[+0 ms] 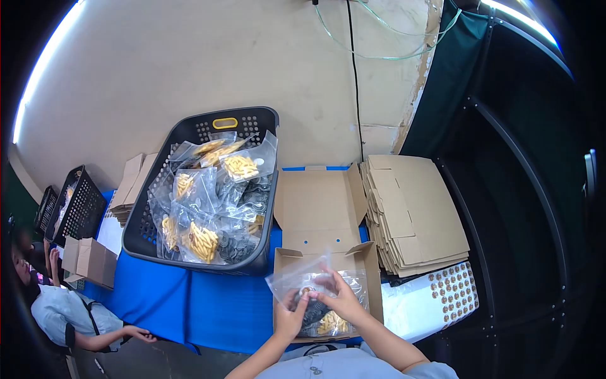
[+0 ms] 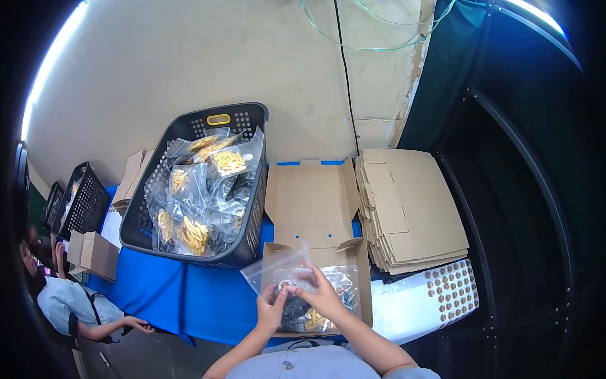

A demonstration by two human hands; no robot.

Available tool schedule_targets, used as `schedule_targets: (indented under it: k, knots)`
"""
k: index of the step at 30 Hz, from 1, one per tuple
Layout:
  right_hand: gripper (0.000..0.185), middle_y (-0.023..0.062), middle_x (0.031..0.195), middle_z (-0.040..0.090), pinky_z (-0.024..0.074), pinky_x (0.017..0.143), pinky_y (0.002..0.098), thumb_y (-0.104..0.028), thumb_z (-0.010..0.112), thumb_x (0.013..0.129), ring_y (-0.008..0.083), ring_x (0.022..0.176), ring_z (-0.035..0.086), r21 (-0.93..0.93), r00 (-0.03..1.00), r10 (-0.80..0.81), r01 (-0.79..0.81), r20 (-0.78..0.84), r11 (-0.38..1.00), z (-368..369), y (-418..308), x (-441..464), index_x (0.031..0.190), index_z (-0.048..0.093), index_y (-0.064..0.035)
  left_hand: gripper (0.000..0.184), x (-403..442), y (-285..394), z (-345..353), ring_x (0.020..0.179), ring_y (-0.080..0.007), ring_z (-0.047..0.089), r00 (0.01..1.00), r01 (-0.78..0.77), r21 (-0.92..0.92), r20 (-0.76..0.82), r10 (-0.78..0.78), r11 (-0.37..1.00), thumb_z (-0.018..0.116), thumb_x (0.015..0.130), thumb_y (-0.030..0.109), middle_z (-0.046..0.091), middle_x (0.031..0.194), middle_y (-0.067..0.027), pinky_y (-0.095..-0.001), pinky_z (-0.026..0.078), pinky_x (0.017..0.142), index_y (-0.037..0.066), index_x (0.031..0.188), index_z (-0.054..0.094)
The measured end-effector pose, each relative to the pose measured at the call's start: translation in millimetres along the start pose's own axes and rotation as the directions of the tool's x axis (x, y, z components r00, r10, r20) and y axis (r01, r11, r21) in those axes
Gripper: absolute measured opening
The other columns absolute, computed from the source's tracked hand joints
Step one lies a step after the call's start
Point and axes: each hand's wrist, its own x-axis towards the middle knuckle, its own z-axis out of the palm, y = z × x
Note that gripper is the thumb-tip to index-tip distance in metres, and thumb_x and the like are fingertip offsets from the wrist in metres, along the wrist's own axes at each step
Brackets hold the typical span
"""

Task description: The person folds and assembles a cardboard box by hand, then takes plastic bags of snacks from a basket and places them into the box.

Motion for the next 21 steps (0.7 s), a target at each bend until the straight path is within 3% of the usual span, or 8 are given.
schedule_targets:
  k: [1,6,10,12,15,18,19,21]
  knots:
    - [0.051,0.0086,0.097,0.064,0.0461,0.086,0.0281,-0.011,0.071,0.083,0.0144,0.097,0.060,0.069,0.987,0.161,-0.159,-0.024,0.985,-2,-9,-2,0.127,0.046,-0.0013,0.026,-3,-2,3,0.092,-0.0116,0.057,0.999,-0.005,-0.018,0.032,0.005,1.000,0.056,0.094,0.018,0.064,0.099,-0.0083,-0.0254,0.045,0.081,-0.001,0.111,0.058]
    - [0.025,0.0052,0.081,0.064,0.0473,0.068,0.0233,-0.009,0.067,0.086,0.0107,0.076,0.061,0.123,0.969,0.083,-0.056,-0.232,0.991,-36,18,-7,0.106,0.054,-0.0012,0.038,5,-14,3,0.101,-0.0160,0.057,0.941,0.121,-0.093,0.327,-0.085,0.988,0.052,0.096,0.020,0.061,0.110,-0.0128,-0.0287,0.044,0.088,0.004,0.129,0.044]
    - [0.033,0.0030,0.080,0.063,0.0441,0.053,0.0195,-0.009,0.068,0.084,0.0056,0.066,0.058,0.094,0.818,0.084,-0.036,-0.569,0.995,-85,21,-12,0.113,0.052,-0.0048,0.053,11,-35,5,0.129,-0.0335,0.041,0.871,-0.020,0.194,0.485,-0.078,0.981,0.053,0.093,0.028,0.043,0.138,-0.0198,-0.0432,0.033,0.106,0.007,0.138,0.035]
    - [0.043,0.0036,0.081,0.063,0.0433,0.051,0.0213,-0.009,0.069,0.083,0.0078,0.065,0.058,0.087,0.808,0.084,-0.041,-0.584,0.995,-104,46,-17,0.120,0.048,-0.0033,0.064,8,-63,11,0.132,-0.0384,0.035,0.759,-0.421,0.436,0.650,0.046,0.795,0.055,0.091,0.037,0.037,0.143,-0.0190,-0.0457,0.030,0.108,0.008,0.142,0.030]
    - [0.065,0.0157,0.117,0.056,0.0483,0.085,0.0297,-0.004,0.069,0.080,0.0205,0.102,0.058,-0.022,0.807,0.163,-0.212,-0.567,0.977,-105,71,-32,0.134,0.033,0.0008,0.081,-5,-86,21,0.139,-0.0400,0.018,0.769,-0.428,0.568,0.638,-0.048,0.703,0.061,0.083,0.045,0.024,0.151,-0.0153,-0.0528,0.014,0.112,0.008,0.145,0.024]
    - [0.074,0.0271,0.137,0.038,0.0339,0.104,0.0446,-0.007,0.066,0.082,0.0385,0.128,0.039,-0.661,0.861,-0.178,-0.217,-0.476,0.718,-74,74,-51,0.143,0.025,-0.0031,0.089,-10,-107,20,0.141,-0.0383,0.010,0.769,-0.457,0.706,0.620,-0.158,0.541,0.064,0.079,0.049,0.017,0.154,-0.0122,-0.0587,0.005,0.111,0.009,0.146,0.022]
    - [0.074,0.0271,0.137,0.038,0.0339,0.104,0.0446,-0.007,0.066,0.082,0.0385,0.128,0.039,-0.661,0.862,-0.177,-0.218,-0.476,0.718,-66,77,-54,0.143,0.025,-0.0031,0.092,-11,-108,19,0.142,-0.0377,0.007,0.752,-0.468,0.748,0.617,-0.232,0.471,0.066,0.077,0.051,0.014,0.155,-0.0107,-0.0615,0.001,0.110,0.009,0.147,0.022]
    - [0.061,0.0269,0.143,0.031,0.0250,0.107,0.0542,-0.023,0.059,0.089,0.0445,0.133,0.028,-0.950,0.965,-0.128,-0.195,-0.230,0.243,-55,84,-62,0.143,0.032,-0.0145,0.092,-11,-106,19,0.142,-0.0369,0.007,0.757,-0.479,0.771,0.605,-0.246,0.420,0.064,0.078,0.053,0.015,0.155,-0.0102,-0.0613,0.000,0.110,0.009,0.147,0.022]
